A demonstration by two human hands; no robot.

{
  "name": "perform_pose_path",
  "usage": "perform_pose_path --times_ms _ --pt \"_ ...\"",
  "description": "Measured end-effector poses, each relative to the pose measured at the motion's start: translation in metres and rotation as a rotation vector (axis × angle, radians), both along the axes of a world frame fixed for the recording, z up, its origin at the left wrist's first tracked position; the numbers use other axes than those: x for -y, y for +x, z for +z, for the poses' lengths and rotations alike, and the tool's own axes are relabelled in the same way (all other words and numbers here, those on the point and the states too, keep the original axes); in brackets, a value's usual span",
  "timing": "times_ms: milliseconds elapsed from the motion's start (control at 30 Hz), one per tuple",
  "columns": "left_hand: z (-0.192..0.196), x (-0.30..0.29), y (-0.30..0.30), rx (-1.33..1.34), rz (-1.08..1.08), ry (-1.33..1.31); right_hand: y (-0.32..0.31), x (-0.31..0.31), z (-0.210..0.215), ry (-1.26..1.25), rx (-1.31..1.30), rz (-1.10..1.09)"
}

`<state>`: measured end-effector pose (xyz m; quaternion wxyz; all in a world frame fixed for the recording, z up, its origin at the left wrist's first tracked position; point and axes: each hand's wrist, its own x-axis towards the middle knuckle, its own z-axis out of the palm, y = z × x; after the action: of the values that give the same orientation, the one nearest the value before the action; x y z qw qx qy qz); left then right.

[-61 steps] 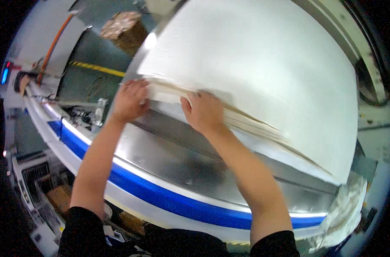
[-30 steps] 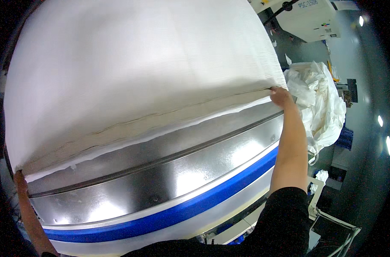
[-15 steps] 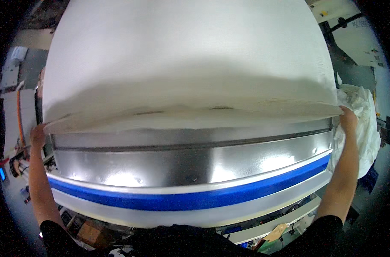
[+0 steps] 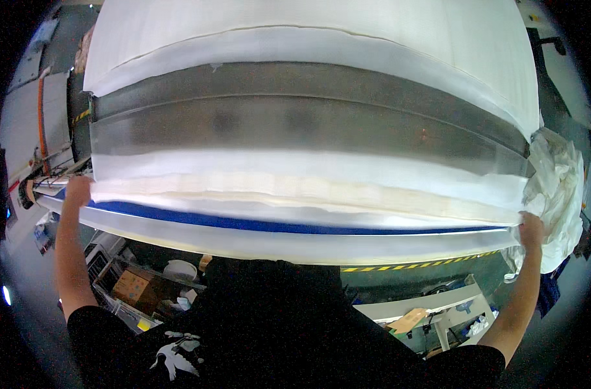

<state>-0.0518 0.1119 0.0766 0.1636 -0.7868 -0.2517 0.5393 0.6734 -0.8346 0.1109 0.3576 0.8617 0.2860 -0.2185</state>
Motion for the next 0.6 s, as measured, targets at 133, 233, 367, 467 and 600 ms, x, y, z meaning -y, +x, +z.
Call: perform_pose_path --times_ms 133,233,367,467,600 --pt "-0.028 0.041 -0.025 -0.277 -0.009 -0.136 -0.049 -0.008 -0.012 -0.155 -0.126 -0.033" --pt "-0.045 0.063 -0.013 -0.397 0.066 -0.157 -0.065 0.017 -0.024 -0.191 -0.196 -0.028" --pt "-0.048 0.072 -0.011 -0.384 0.046 -0.148 -0.071 0.026 -0.052 -0.225 -0.172 0.030" --pt "-0.065 0.075 -0.015 -0.497 0.128 -0.098 -0.065 0.045 -0.071 -0.254 -0.157 0.006" --pt "-0.094 0.048 -0.055 -0.225 0.214 0.235 -0.061 0.112 -0.065 -0.051 -0.108 0.246"
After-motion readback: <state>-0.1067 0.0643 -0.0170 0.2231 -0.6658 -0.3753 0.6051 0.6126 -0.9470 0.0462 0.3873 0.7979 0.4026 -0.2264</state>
